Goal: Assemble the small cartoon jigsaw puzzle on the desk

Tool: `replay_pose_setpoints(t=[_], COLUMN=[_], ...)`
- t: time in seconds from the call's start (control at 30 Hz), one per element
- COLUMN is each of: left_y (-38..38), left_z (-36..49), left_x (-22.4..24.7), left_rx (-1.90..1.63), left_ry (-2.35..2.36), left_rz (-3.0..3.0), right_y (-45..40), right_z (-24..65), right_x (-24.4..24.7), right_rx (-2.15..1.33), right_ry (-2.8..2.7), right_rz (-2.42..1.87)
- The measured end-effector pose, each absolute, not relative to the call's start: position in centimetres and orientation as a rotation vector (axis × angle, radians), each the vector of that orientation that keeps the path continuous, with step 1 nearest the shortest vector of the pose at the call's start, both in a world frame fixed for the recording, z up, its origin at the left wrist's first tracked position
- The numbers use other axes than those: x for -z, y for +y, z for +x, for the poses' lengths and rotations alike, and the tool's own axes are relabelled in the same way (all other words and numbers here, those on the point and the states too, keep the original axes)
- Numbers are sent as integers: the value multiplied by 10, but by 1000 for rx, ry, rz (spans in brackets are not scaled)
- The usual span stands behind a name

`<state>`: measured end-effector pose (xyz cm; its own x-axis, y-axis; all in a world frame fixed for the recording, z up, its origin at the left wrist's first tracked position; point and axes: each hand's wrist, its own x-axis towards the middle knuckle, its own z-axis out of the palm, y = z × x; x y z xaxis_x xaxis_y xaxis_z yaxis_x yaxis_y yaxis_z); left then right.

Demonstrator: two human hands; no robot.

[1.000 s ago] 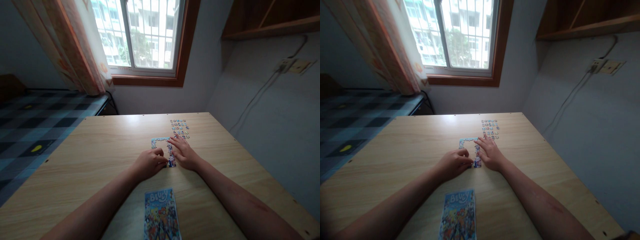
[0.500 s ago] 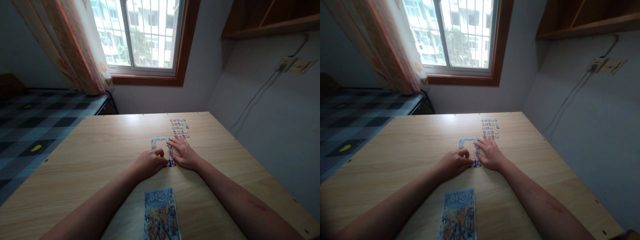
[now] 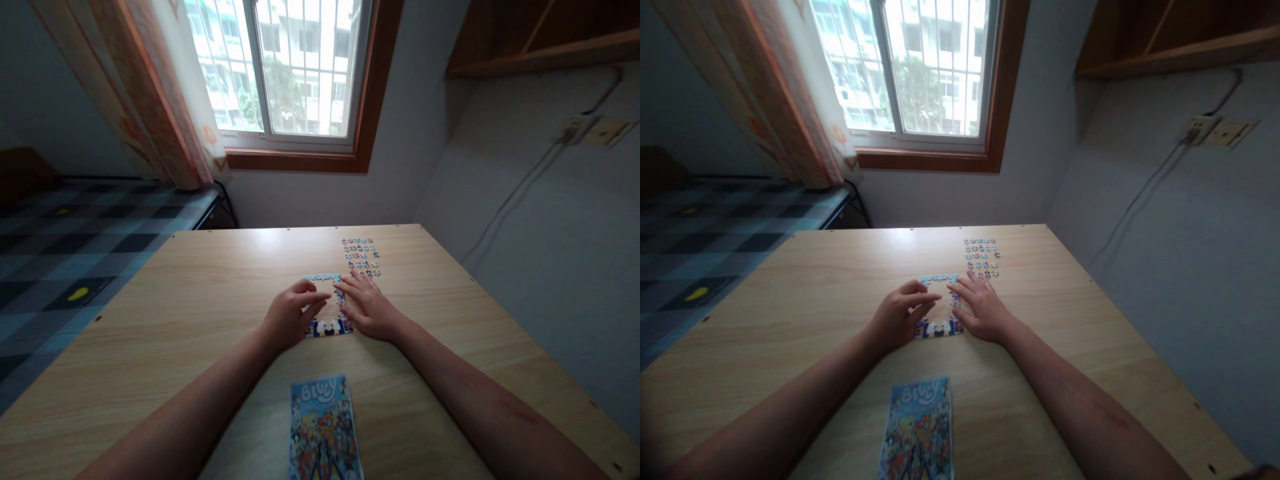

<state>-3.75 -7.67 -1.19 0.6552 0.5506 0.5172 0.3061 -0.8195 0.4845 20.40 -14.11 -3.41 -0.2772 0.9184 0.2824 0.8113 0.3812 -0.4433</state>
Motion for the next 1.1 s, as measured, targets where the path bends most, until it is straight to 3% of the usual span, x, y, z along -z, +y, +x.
replay_pose_setpoints(t=[0.2,0.47,0.73,0.9,1.1], left_y=[-58,-54,-41,-28,-21], left_z=[-43,-44,-52,-62,-67], left_x=[16,34,33,26,28], left_rx=[-1104,-869,-554,-661,-784], left_ry=[981,1191,1564,1574,1547], left_rz=[2483,2617,2549,2458,2370], right_y=[-143,-144,-126,-112,-105], right_z=[204,200,253,289,291], right_x=[33,30,41,51,58], right_rx=[-267,-224,145,-27,-106], right_ry=[-2225,-2155,-1650,-1335,-1394], right_rz=[-1478,-1540,-1864,-2261,-2399])
